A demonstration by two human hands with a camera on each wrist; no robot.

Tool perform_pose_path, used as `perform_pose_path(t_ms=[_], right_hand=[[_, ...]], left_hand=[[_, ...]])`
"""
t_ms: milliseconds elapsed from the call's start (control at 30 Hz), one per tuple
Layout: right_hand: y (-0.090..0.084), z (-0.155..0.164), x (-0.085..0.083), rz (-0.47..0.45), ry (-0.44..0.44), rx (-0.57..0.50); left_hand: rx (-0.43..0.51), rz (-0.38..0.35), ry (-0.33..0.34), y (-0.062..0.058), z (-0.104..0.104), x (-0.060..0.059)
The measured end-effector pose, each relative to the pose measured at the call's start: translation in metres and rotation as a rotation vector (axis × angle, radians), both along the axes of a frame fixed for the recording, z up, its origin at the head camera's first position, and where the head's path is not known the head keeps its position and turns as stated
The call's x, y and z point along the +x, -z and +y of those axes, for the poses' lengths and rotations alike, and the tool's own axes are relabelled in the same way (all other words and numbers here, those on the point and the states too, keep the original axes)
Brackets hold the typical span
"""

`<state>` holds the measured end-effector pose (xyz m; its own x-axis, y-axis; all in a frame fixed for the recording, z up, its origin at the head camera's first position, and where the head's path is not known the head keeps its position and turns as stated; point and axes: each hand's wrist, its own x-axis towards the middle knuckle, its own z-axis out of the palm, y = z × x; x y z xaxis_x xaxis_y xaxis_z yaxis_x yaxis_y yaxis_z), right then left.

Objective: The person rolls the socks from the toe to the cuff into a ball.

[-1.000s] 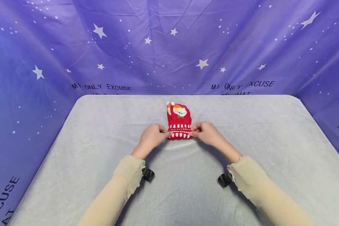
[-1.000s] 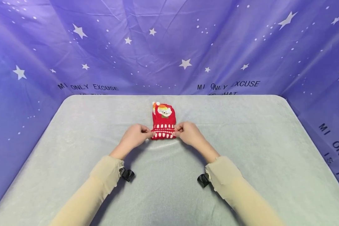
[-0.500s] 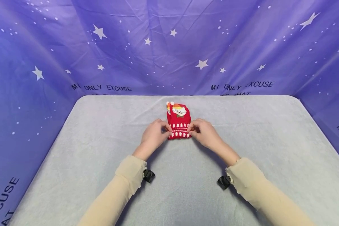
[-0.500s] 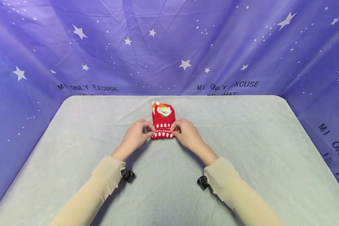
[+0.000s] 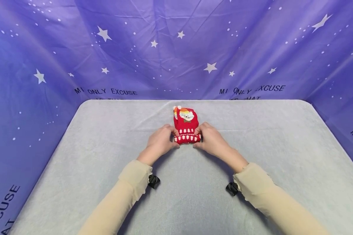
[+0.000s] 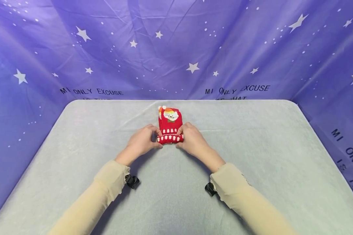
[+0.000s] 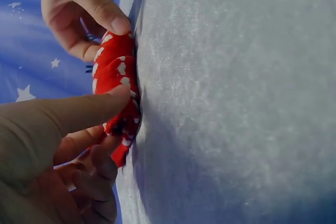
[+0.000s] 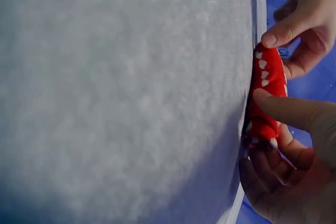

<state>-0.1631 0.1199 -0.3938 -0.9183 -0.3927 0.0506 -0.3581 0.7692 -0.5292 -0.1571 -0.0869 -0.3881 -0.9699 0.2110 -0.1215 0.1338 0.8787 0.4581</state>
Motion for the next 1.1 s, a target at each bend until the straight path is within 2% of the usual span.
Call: perform_pose_path(t_ms=[167,300,400,600,700,900,1000,1100], right_hand=[[0.003,-0.004,-0.003,0.054,-0.012,0.053],[0.003,-0.004,-0.003,0.079,0.004,0.034],[0.002,-0.001,-0.001,0.096,0.007,0.0],[-0.001,0.007,0.002,0.101,-0.009,-0.06],[-0.001,0.011,0.003,0.056,-0.02,-0.105],[-0.001,0.022,0.003,-0.102,-0.027,-0.215],[-0.002,0.025,0.004,-0.16,-0.031,-0.225],[-0.003,0.026,0.005,-0.186,-0.036,-0.215]], left_hand=[[-0.084,0.014,0.014,0.0,0.004,-0.003],[-0.089,0.021,-0.006,0.001,0.003,-0.003],[-0.056,0.016,-0.012,0.001,0.001,-0.002],[0.078,-0.029,-0.018,-0.001,-0.003,0.002],[0.13,-0.047,-0.017,-0.003,-0.005,0.004],[0.254,-0.082,-0.006,0.0,-0.009,0.007],[0.29,-0.1,-0.007,0.001,-0.008,0.007],[0.286,-0.101,-0.017,0.0,-0.006,0.008]])
